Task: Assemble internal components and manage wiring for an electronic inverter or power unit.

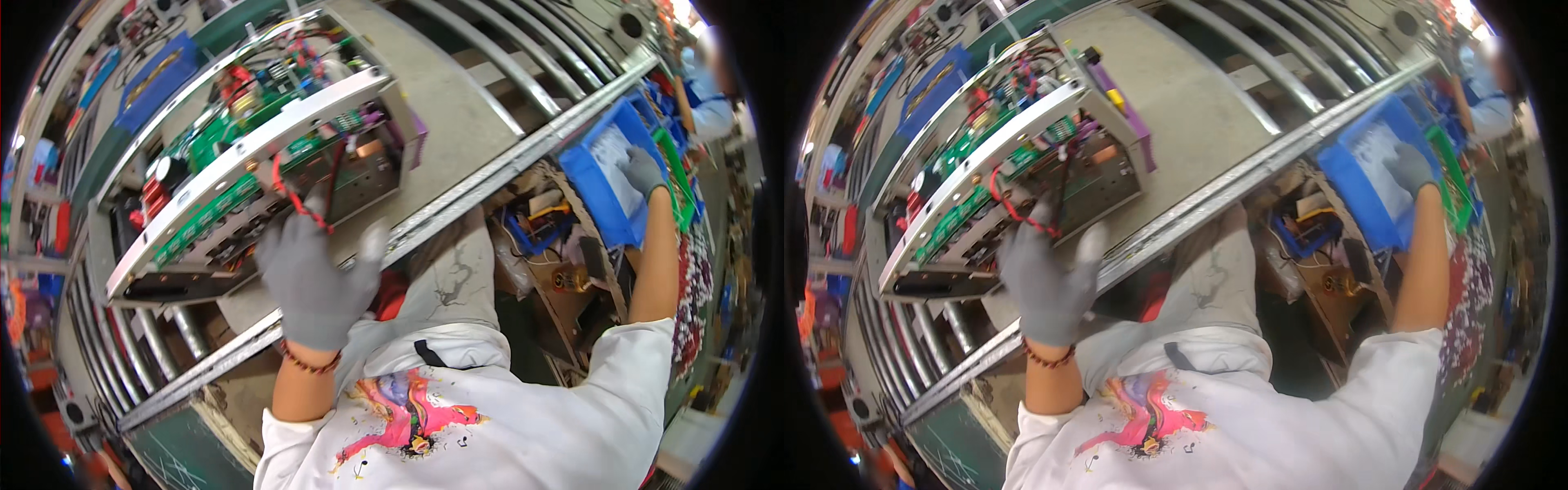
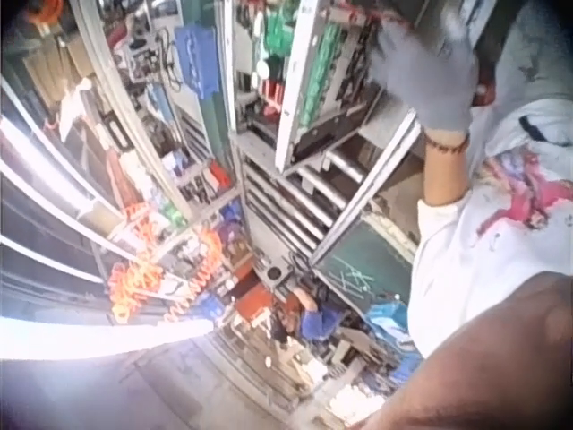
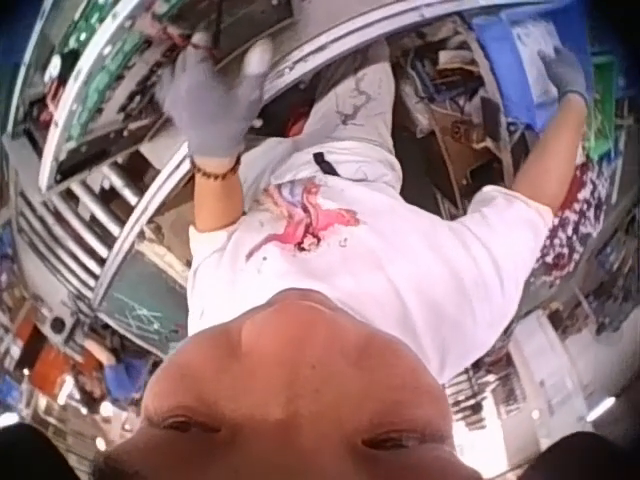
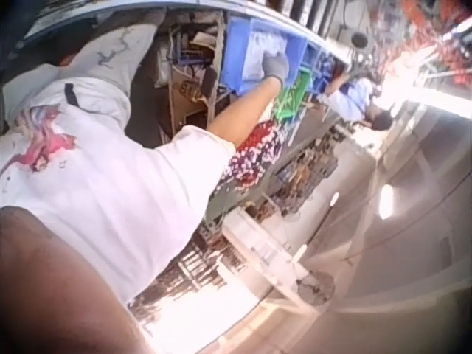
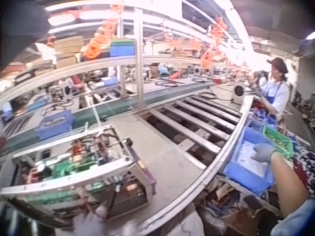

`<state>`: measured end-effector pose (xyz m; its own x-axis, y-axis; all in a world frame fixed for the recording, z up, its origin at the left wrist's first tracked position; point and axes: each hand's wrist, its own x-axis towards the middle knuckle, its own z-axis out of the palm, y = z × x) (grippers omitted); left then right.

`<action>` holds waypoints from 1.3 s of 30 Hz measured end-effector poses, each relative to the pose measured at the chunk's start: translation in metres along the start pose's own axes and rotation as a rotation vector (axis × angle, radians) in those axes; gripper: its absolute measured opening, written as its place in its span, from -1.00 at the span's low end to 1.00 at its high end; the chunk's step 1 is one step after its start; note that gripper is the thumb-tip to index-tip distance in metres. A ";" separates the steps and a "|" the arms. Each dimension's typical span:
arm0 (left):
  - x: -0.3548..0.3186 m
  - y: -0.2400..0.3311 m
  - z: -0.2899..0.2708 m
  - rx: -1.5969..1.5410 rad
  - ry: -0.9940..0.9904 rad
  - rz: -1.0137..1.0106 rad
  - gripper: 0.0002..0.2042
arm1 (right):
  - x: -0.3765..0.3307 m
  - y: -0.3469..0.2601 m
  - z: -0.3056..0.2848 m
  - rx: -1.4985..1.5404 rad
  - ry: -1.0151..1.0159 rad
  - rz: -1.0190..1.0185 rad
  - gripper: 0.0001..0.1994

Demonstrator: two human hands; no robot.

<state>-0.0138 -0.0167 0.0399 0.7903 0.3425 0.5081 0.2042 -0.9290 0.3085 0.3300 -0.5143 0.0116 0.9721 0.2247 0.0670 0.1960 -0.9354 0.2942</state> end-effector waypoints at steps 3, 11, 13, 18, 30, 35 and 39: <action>0.013 0.007 0.016 -0.215 0.002 -0.236 -0.55 | 0.026 -0.034 -0.001 -0.072 -0.270 0.019 -0.62; 0.008 -0.012 0.025 -0.798 0.014 -0.339 -0.83 | 0.047 0.011 -0.004 0.208 0.053 0.167 -0.67; 0.016 -0.009 0.019 -0.918 -0.052 -0.386 -0.81 | 0.051 0.035 0.001 0.288 0.201 0.259 -0.66; 0.027 -0.003 0.032 -0.797 -0.074 -0.281 -0.82 | 0.049 0.112 -0.005 0.168 0.381 0.276 -0.65; -0.010 -0.013 0.045 -1.221 0.094 -0.384 -0.49 | -0.148 -0.328 -0.112 1.344 0.283 -0.659 -0.80; -0.011 -0.005 0.052 -0.771 0.281 -0.494 -0.58 | -0.144 -0.414 -0.119 1.444 0.180 -0.506 -0.90; -0.016 -0.010 0.053 -0.675 0.322 -0.527 -0.61 | -0.124 -0.434 -0.119 1.637 0.116 -0.716 -0.89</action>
<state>0.0016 -0.0198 -0.0138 0.4708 0.8155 0.3366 0.0320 -0.3971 0.9172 0.1087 -0.1033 -0.0106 0.6501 0.6161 0.4447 0.5184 0.0683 -0.8524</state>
